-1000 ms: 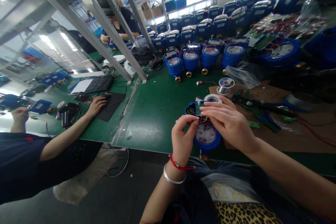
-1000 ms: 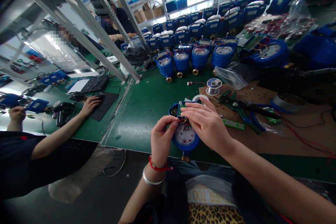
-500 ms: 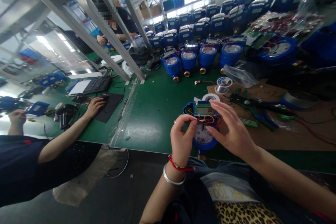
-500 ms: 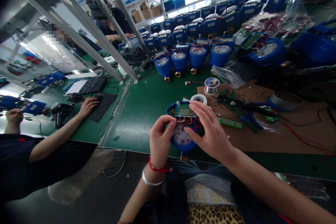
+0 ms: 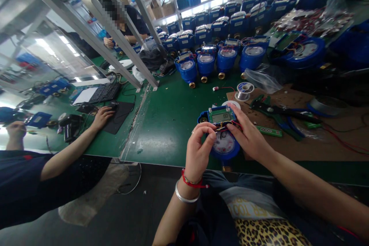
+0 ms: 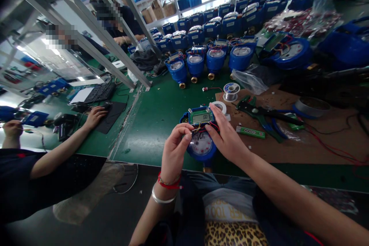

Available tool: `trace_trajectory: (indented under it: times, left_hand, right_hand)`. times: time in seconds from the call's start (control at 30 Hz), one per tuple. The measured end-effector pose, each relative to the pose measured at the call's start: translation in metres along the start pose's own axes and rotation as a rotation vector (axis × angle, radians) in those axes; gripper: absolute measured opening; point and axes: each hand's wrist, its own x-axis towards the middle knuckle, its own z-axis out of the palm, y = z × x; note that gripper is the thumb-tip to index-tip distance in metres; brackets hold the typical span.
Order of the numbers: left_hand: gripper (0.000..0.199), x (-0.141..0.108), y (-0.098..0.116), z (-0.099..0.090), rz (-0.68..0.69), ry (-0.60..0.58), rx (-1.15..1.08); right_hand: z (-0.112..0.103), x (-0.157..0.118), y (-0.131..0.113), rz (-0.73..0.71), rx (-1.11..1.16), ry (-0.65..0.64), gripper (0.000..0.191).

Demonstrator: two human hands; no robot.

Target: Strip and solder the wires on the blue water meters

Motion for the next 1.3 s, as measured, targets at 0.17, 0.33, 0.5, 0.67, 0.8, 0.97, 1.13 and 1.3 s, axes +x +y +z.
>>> trace_trajectory:
  times: [0.17,0.33,0.5,0.67,0.8,0.97,1.13,1.3]
  left_hand:
    - [0.013,-0.005,0.0,0.012,0.034,0.116,0.047]
    - [0.012,-0.006,-0.002,0.019,-0.039,0.172,-0.043]
    - [0.011,-0.005,-0.001,0.023,-0.066,0.155,-0.068]
    - [0.01,-0.002,0.0,0.026,-0.068,0.141,-0.044]
    - [0.008,-0.001,-0.002,0.026,-0.054,0.151,-0.04]
    - [0.009,-0.001,-0.002,0.023,-0.074,0.126,-0.015]
    - [0.007,0.0,-0.004,0.025,-0.047,0.141,-0.016]
    - [0.006,-0.001,-0.006,0.027,-0.027,0.165,0.014]
  right_hand:
    - [-0.009,0.023,0.009,-0.054,0.05,-0.146,0.059]
    - [-0.01,0.023,0.014,-0.045,0.093,-0.124,0.058]
    - [-0.013,0.017,0.019,0.006,0.137,-0.101,0.059]
    - [-0.018,0.011,0.015,0.053,0.336,-0.072,0.063]
    - [-0.043,0.006,0.02,0.137,0.393,0.055,0.052]
    - [-0.121,-0.003,0.071,0.403,0.44,0.656,0.032]
    - [-0.199,-0.011,0.129,0.629,0.442,0.889,0.009]
    - [-0.229,-0.001,0.158,0.759,0.387,0.851,0.01]
